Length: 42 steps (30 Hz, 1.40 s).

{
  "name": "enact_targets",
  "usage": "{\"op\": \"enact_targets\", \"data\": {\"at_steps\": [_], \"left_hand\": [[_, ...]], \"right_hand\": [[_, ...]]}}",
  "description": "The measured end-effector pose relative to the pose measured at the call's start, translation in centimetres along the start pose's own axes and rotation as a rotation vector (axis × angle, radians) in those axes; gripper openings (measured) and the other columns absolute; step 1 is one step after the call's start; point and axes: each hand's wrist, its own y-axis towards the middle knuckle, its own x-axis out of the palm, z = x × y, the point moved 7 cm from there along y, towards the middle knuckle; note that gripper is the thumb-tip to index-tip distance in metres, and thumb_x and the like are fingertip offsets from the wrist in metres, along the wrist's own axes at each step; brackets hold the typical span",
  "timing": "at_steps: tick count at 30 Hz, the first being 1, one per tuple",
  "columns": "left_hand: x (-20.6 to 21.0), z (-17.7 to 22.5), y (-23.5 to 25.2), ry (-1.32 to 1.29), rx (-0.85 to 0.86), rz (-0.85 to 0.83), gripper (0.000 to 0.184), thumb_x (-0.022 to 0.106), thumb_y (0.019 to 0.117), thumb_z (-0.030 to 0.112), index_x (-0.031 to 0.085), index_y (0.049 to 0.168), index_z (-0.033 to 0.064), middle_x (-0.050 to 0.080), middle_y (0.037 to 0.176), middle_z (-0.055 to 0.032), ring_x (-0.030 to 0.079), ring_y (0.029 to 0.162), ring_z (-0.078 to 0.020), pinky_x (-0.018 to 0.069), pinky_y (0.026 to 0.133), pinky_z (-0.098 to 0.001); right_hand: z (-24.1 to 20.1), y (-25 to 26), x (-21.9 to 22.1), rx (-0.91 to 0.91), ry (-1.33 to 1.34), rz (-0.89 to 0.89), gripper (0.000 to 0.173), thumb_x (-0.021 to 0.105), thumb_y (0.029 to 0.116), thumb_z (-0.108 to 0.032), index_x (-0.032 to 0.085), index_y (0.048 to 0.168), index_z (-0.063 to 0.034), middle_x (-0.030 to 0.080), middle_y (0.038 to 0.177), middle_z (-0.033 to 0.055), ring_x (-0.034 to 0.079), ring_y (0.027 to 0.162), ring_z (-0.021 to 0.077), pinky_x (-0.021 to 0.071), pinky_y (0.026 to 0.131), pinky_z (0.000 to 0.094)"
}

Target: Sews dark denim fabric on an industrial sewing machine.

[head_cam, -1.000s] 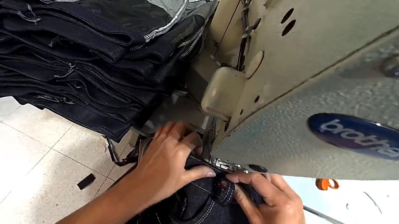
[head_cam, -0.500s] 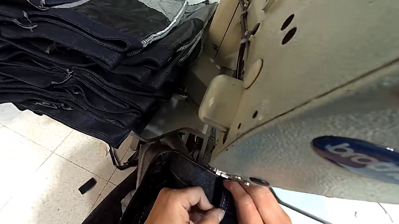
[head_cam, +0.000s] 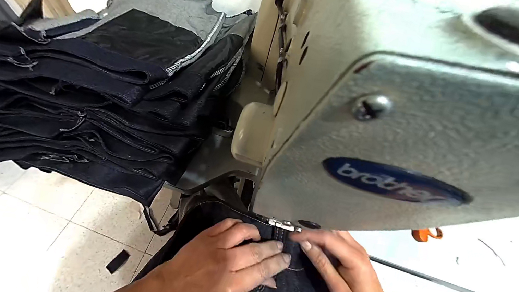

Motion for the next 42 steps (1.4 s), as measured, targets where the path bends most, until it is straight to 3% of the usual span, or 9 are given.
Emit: {"op": "enact_targets", "data": {"at_steps": [2, 6, 8, 19, 21, 25, 30, 35, 42], "left_hand": [[0.1, -0.1, -0.1, 0.037, -0.038, 0.009, 0.031, 0.053, 0.1063, 0.036, 0.068, 0.13, 0.0223, 0.07, 0.128, 0.0041, 0.063, 0.111, -0.0173, 0.0474, 0.096, -0.0291], [0.2, 0.0, 0.1, 0.106, -0.117, 0.049, 0.029, 0.055, 0.1056, 0.036, 0.069, 0.126, 0.0216, 0.071, 0.126, 0.0045, 0.064, 0.108, -0.0166, 0.0497, 0.092, -0.0279], [0.2, 0.0, 0.3, 0.094, -0.138, 0.034, 0.029, 0.054, 0.1059, 0.035, 0.069, 0.126, 0.0213, 0.071, 0.127, 0.0047, 0.065, 0.108, -0.016, 0.0498, 0.092, -0.0275], [-0.2, 0.0, 0.1, 0.044, -0.132, 0.057, 0.027, 0.057, 0.1051, 0.034, 0.072, 0.123, 0.0208, 0.073, 0.124, 0.0046, 0.064, 0.108, -0.0137, 0.0476, 0.093, -0.0248], [-0.4, 0.0, 0.3, 0.045, -0.12, 0.067, 0.026, 0.057, 0.1048, 0.033, 0.074, 0.12, 0.0196, 0.074, 0.122, 0.0035, 0.065, 0.105, -0.0138, 0.0479, 0.092, -0.0246], [-1.0, -0.3, 0.3, 0.027, -0.12, 0.074, 0.026, 0.059, 0.1041, 0.035, 0.076, 0.116, 0.0192, 0.075, 0.118, 0.0028, 0.066, 0.099, -0.013, 0.0494, 0.087, -0.0241], [-2.0, -0.8, 0.4, -0.086, -0.134, -0.017, 0.031, 0.057, 0.1043, 0.038, 0.077, 0.114, 0.0166, 0.075, 0.117, 0.0008, 0.067, 0.107, -0.0149, 0.0513, 0.091, -0.0253], [-3.8, -1.8, -0.5, -0.157, -0.144, -0.003, 0.025, 0.059, 0.1043, 0.031, 0.076, 0.107, 0.0126, 0.076, 0.108, -0.002, 0.069, 0.109, -0.0144, 0.0531, 0.096, -0.0258], [-4.8, -4.1, -0.9, -0.133, -0.292, 0.023, 0.027, 0.056, 0.1046, 0.031, 0.078, 0.103, 0.0146, 0.077, 0.105, 0.0028, 0.069, 0.108, -0.0091, 0.0553, 0.095, -0.0246]], "right_hand": [[2.5, -0.6, 0.6, 0.118, 0.131, -0.078, 0.042, 0.05, 0.1062, -0.046, 0.06, 0.122, -0.009, 0.071, 0.108, -0.0014, 0.066, 0.105, 0.0016, 0.0555, 0.094, 0.0267], [2.3, 0.1, 0.3, 0.079, 0.015, 0.023, 0.045, 0.045, 0.1073, -0.048, 0.07, 0.093, -0.0137, 0.066, 0.088, -0.0034, 0.061, 0.092, 0.0, 0.0499, 0.086, 0.0225], [1.6, 0.5, -0.4, 0.054, -0.051, 0.065, 0.044, 0.044, 0.1076, -0.048, 0.07, 0.09, -0.0174, 0.065, 0.087, -0.0046, 0.061, 0.094, 0.0029, 0.0473, 0.091, 0.0295], [0.8, 0.6, -0.8, 0.013, -0.073, 0.056, 0.043, 0.045, 0.108, -0.046, 0.069, 0.089, -0.0153, 0.066, 0.085, -0.003, 0.063, 0.09, 0.0029, 0.0489, 0.089, 0.0284], [0.6, 0.6, -0.8, 0.005, -0.097, 0.056, 0.043, 0.045, 0.1082, -0.045, 0.068, 0.09, -0.0133, 0.069, 0.086, -0.0014, 0.063, 0.091, 0.0017, 0.047, 0.09, 0.0253], [0.3, 0.7, -0.6, -0.028, -0.132, 0.056, 0.044, 0.045, 0.1088, -0.042, 0.067, 0.09, -0.0091, 0.068, 0.081, 0.0026, 0.063, 0.086, -0.0018, 0.048, 0.082, 0.0144], [0.1, 0.7, -0.9, -0.032, -0.17, 0.046, 0.046, 0.043, 0.1093, -0.042, 0.067, 0.089, -0.0077, 0.065, 0.076, 0.0033, 0.061, 0.08, -0.0029, 0.0465, 0.076, 0.0121], [0.1, 0.9, -0.8, -0.02, -0.216, 0.057, 0.049, 0.044, 0.1081, -0.044, 0.066, 0.082, -0.0094, 0.062, 0.072, -0.0002, 0.059, 0.077, -0.0002, 0.0462, 0.077, 0.0173], [0.8, 0.5, -0.7, 0.052, -0.169, 0.057, 0.045, 0.046, 0.1067, -0.044, 0.07, 0.086, -0.0125, 0.065, 0.078, -0.0052, 0.061, 0.081, -0.0003, 0.05, 0.077, 0.0201]]}}
